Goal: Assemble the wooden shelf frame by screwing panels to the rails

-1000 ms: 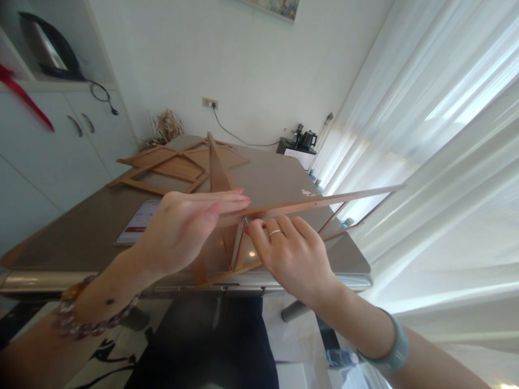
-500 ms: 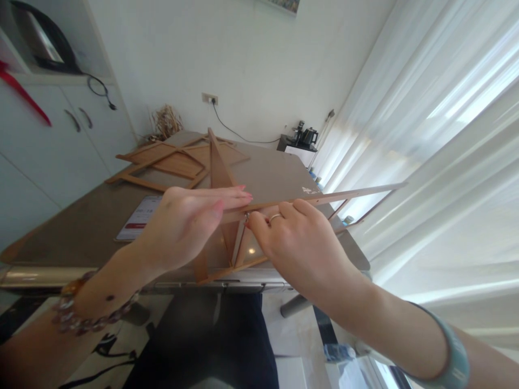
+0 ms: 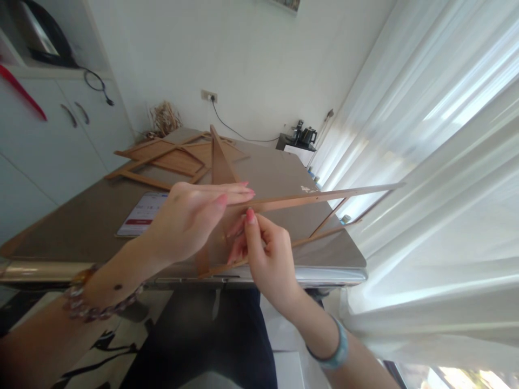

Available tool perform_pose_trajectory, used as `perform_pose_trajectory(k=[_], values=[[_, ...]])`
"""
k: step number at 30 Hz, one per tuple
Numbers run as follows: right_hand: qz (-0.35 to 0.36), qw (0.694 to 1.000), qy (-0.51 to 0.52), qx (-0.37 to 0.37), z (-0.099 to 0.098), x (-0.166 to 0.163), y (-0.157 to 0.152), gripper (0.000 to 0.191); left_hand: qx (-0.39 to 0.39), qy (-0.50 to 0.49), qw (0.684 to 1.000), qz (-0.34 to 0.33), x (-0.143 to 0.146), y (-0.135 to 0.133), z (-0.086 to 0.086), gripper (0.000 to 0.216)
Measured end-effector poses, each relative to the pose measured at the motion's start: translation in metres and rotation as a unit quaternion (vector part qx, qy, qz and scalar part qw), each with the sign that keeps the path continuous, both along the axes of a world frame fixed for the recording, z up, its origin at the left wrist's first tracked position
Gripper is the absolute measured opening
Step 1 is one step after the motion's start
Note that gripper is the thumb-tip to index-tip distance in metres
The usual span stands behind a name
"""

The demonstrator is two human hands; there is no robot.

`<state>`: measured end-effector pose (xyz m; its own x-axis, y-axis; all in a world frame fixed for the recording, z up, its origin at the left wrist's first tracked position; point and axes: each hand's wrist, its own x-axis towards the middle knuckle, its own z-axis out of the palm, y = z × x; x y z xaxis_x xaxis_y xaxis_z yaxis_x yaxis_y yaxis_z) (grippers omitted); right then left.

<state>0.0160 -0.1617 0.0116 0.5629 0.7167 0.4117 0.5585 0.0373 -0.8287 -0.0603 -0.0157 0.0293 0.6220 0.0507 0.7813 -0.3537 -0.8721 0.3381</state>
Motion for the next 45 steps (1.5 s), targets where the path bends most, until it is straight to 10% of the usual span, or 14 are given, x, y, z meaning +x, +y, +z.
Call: perform_pose_trajectory(k=[7, 15, 19, 23, 28, 40, 45], values=[[0.076, 0.926, 0.335, 0.154, -0.011, -0.021, 0.019, 0.050, -0.003, 0.014, 1.000, -0.005, 0.001, 0.002, -0.001, 0.041], [-0.108, 0.987, -0.095, 0.068, -0.024, 0.008, 0.009, 0.047, -0.011, 0.002, 1.000, -0.019, 0.001, 0.001, 0.001, 0.039], [-0.249, 0.872, -0.400, 0.133, -0.028, 0.031, 0.009, 0.029, -0.012, -0.004, 1.000, -0.018, 0.001, 0.001, 0.000, 0.040], [-0.245, 0.732, -0.611, 0.176, -0.023, 0.052, 0.011, 0.020, -0.011, -0.001, 1.000, -0.016, 0.001, 0.003, -0.001, 0.039], [-0.149, 0.671, -0.697, 0.203, -0.011, 0.070, 0.007, 0.015, -0.011, -0.006, 1.000, -0.009, 0.003, 0.002, -0.002, 0.037], [-0.124, 0.646, -0.739, 0.144, 0.008, 0.064, -0.006, 0.011, -0.011, -0.005, 1.000, -0.011, 0.002, 0.002, -0.001, 0.040], [-0.195, 0.725, -0.656, 0.072, 0.015, 0.044, 0.000, 0.028, 0.000, 0.010, 1.000, -0.006, 0.001, 0.003, -0.001, 0.049]])
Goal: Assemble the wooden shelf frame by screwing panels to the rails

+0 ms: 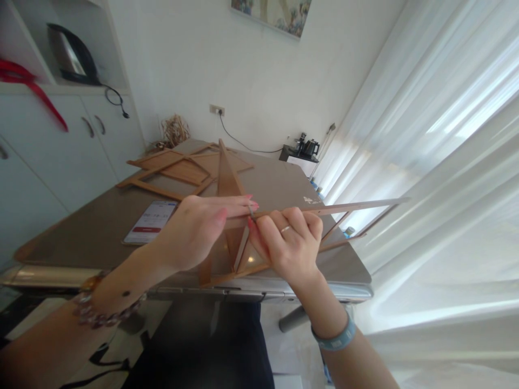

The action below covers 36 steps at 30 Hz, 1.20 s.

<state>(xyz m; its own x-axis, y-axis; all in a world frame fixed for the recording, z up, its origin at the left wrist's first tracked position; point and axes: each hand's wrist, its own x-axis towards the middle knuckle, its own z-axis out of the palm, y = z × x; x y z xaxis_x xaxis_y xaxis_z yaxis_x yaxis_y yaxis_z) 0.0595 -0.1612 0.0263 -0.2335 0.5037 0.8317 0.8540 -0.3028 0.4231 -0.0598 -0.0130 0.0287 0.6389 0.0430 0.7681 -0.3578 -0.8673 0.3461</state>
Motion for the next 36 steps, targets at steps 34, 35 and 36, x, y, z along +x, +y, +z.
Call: perform_pose_trajectory(k=[34, 35, 36], values=[[0.009, 0.944, 0.329, -0.005, -0.034, -0.010, -0.004, 0.049, 0.023, -0.027, 0.999, 0.028, 0.006, 0.002, -0.005, 0.023], [0.035, 0.916, 0.398, -0.010, -0.036, -0.017, -0.001, 0.051, 0.024, -0.026, 0.999, 0.027, 0.006, 0.002, -0.004, 0.024], [0.068, 0.881, 0.467, -0.010, -0.037, -0.024, 0.002, 0.054, 0.025, -0.027, 0.999, 0.026, 0.006, 0.002, -0.004, 0.024]])
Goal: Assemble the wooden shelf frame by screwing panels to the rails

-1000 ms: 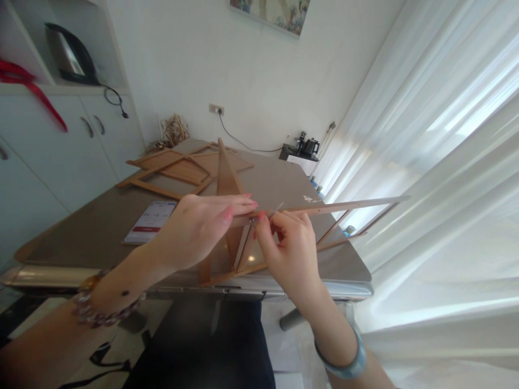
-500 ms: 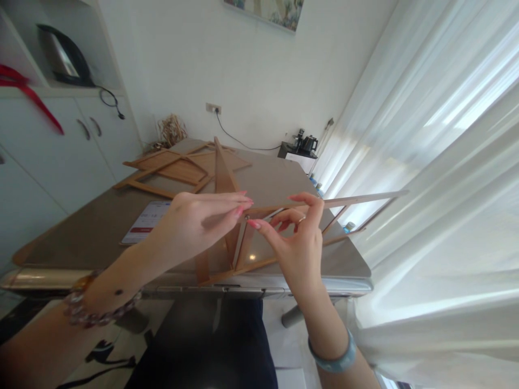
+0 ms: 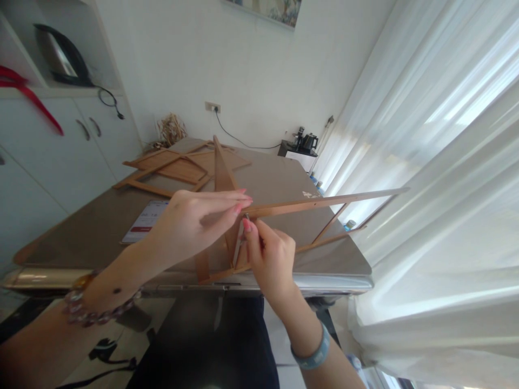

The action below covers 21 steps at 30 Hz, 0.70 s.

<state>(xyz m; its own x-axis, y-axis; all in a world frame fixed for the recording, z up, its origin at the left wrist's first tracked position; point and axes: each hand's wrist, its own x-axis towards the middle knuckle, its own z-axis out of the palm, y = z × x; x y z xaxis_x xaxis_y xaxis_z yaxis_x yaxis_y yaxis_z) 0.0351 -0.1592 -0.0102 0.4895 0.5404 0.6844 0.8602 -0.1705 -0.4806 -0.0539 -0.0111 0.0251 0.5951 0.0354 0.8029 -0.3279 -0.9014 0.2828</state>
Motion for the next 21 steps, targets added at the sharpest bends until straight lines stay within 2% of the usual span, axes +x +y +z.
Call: perform_pose_trajectory(k=[2, 4, 7, 10, 14, 18, 21], values=[[0.063, 0.987, 0.141, 0.038, 0.001, -0.014, 0.007, 0.059, 0.003, 0.001, 1.000, 0.002, 0.000, 0.000, 0.001, 0.025], [0.110, 0.962, 0.238, 0.079, 0.005, -0.025, 0.013, 0.066, 0.005, 0.005, 1.000, 0.005, -0.001, 0.000, 0.002, 0.026], [0.145, 0.930, 0.322, 0.103, 0.008, -0.032, 0.018, 0.072, 0.003, 0.015, 1.000, 0.006, -0.002, 0.000, 0.002, 0.026], [0.164, 0.909, 0.372, 0.090, 0.006, -0.030, 0.018, 0.075, -0.004, 0.021, 1.000, 0.003, -0.003, -0.001, 0.002, 0.027], [0.175, 0.904, 0.386, 0.064, 0.003, -0.022, 0.015, 0.073, -0.013, 0.026, 1.000, -0.009, -0.004, -0.003, 0.003, 0.028], [0.144, 0.938, 0.305, 0.074, 0.003, -0.015, 0.012, 0.064, -0.007, 0.043, 0.999, -0.009, -0.005, -0.002, 0.004, 0.032], [0.136, 0.947, 0.283, 0.076, 0.004, -0.009, 0.009, 0.058, 0.004, 0.048, 0.999, -0.012, -0.007, 0.001, 0.004, 0.041]])
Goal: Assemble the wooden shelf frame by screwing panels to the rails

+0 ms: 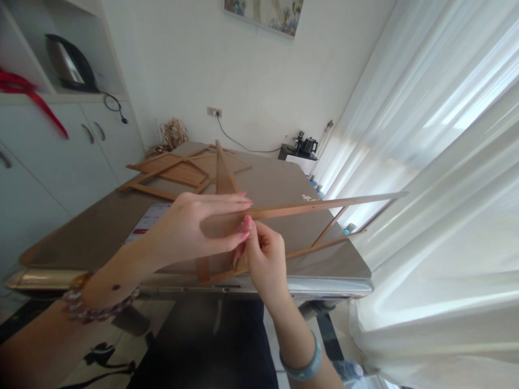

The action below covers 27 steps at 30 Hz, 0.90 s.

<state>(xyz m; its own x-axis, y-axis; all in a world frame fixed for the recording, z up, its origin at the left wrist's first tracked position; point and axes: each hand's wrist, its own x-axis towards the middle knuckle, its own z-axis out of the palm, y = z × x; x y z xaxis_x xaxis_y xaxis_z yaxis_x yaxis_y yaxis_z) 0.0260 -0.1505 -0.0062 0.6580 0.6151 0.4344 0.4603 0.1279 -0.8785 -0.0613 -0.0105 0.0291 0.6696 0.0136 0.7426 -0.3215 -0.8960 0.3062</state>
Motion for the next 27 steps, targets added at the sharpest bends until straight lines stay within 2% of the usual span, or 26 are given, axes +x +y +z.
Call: perform_pose_trajectory(k=[6, 12, 16, 19, 21, 23, 25, 27], values=[[0.067, 0.996, 0.035, -0.037, 0.008, 0.008, -0.007, 0.058, 0.060, 0.043, 0.997, -0.024, -0.005, 0.008, 0.002, 0.036], [0.066, 0.998, 0.002, -0.018, 0.017, 0.007, -0.005, 0.057, 0.076, 0.069, 0.994, -0.041, -0.006, 0.012, 0.004, 0.038], [0.032, 0.999, -0.040, -0.017, 0.014, 0.006, -0.003, 0.054, 0.090, 0.080, 0.992, -0.037, -0.006, 0.013, 0.005, 0.047], [-0.061, 0.992, -0.111, -0.006, 0.008, 0.005, -0.002, 0.037, 0.091, 0.074, 0.993, -0.029, -0.006, 0.012, 0.004, 0.048], [-0.152, 0.959, -0.237, 0.028, 0.003, 0.006, -0.001, 0.022, 0.085, 0.065, 0.994, -0.028, -0.006, 0.012, 0.004, 0.048], [-0.194, 0.897, -0.391, 0.064, 0.000, 0.010, 0.000, 0.010, 0.079, 0.064, 0.994, -0.031, -0.006, 0.011, 0.003, 0.047], [-0.179, 0.845, -0.498, 0.083, -0.002, 0.016, 0.000, 0.003, 0.075, 0.061, 0.995, -0.033, -0.005, 0.011, 0.003, 0.045], [-0.150, 0.822, -0.542, 0.085, -0.002, 0.023, -0.001, 0.010, 0.073, 0.054, 0.995, -0.032, -0.004, 0.011, 0.003, 0.046]])
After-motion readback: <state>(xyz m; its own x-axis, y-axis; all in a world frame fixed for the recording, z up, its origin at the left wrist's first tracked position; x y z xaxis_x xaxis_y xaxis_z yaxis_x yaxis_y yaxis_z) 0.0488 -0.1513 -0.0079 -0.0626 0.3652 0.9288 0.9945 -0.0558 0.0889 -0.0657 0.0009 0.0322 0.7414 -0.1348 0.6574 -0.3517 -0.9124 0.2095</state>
